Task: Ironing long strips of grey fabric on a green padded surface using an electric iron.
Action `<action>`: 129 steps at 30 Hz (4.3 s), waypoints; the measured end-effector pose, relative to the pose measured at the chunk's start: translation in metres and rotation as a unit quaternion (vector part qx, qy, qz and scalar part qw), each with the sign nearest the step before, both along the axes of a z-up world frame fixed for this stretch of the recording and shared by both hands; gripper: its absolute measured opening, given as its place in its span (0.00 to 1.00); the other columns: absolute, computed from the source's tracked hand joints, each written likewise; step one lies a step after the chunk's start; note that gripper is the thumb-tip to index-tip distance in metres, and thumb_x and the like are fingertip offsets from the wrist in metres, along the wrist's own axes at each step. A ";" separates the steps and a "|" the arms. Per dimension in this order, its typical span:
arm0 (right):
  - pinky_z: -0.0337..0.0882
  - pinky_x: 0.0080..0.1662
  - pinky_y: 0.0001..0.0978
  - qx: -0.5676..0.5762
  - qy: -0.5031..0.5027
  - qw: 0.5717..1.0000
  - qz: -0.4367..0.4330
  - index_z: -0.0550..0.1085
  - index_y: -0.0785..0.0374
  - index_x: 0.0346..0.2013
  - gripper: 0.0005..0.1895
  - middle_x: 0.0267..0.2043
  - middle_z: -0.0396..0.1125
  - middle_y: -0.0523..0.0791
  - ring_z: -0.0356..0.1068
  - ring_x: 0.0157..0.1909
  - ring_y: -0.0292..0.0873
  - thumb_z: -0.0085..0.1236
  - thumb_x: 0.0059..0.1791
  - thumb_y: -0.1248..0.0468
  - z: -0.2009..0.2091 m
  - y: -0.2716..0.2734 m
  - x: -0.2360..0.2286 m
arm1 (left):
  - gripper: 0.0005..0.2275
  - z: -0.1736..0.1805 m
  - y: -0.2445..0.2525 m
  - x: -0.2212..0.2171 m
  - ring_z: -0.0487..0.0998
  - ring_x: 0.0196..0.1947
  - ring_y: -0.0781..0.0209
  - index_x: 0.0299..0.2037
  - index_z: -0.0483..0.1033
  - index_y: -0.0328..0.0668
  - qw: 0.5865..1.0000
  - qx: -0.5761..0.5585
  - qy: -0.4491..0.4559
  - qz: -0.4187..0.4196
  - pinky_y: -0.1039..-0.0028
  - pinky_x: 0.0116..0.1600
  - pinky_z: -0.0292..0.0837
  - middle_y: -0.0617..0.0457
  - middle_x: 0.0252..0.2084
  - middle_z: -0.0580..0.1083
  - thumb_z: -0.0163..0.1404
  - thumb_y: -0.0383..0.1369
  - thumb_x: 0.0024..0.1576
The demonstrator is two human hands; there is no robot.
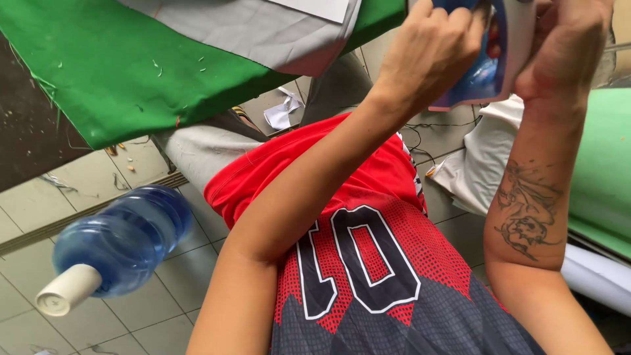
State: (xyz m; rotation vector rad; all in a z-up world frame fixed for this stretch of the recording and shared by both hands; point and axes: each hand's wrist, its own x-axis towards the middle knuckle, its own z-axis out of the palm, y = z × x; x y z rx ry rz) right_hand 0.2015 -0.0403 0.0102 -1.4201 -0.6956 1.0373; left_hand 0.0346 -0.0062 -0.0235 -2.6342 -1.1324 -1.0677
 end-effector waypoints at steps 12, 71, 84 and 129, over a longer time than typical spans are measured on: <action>0.59 0.32 0.36 0.034 -0.034 0.996 0.069 0.55 0.55 0.26 0.19 0.26 0.48 0.41 0.54 0.27 0.41 0.50 0.58 0.68 0.021 -0.008 -0.015 | 0.12 -0.015 -0.013 0.006 0.74 0.23 0.53 0.51 0.76 0.42 1.000 -0.004 0.002 0.026 0.62 0.35 0.63 0.59 0.28 0.71 0.53 0.33 0.59; 0.70 0.25 0.38 -0.034 -0.125 0.991 0.016 0.70 0.57 0.43 0.08 0.29 0.63 0.47 0.67 0.24 0.50 0.46 0.56 0.58 0.038 -0.023 -0.052 | 0.04 -0.023 0.003 0.006 0.74 0.11 0.47 0.24 0.69 0.53 0.987 -0.068 -0.132 -0.056 0.57 0.17 0.57 0.58 0.13 0.72 0.49 0.31 0.49; 0.71 0.25 0.39 -0.048 -0.100 0.994 -0.005 0.72 0.57 0.42 0.08 0.28 0.65 0.47 0.69 0.25 0.49 0.48 0.55 0.58 0.031 -0.027 -0.050 | 0.03 -0.027 -0.001 -0.003 0.73 0.11 0.47 0.26 0.70 0.54 0.984 -0.106 -0.133 -0.058 0.57 0.16 0.59 0.57 0.13 0.73 0.51 0.32 0.49; 0.72 0.33 0.28 -0.112 -0.170 0.968 0.144 0.70 0.59 0.62 0.12 0.45 0.70 0.55 0.72 0.34 0.45 0.56 0.65 0.62 -0.031 -0.011 -0.010 | 0.22 -0.099 0.056 -0.148 0.51 0.78 0.45 0.74 0.63 0.56 0.958 -0.237 0.156 0.032 0.53 0.79 0.48 0.46 0.76 0.52 0.46 0.46 0.72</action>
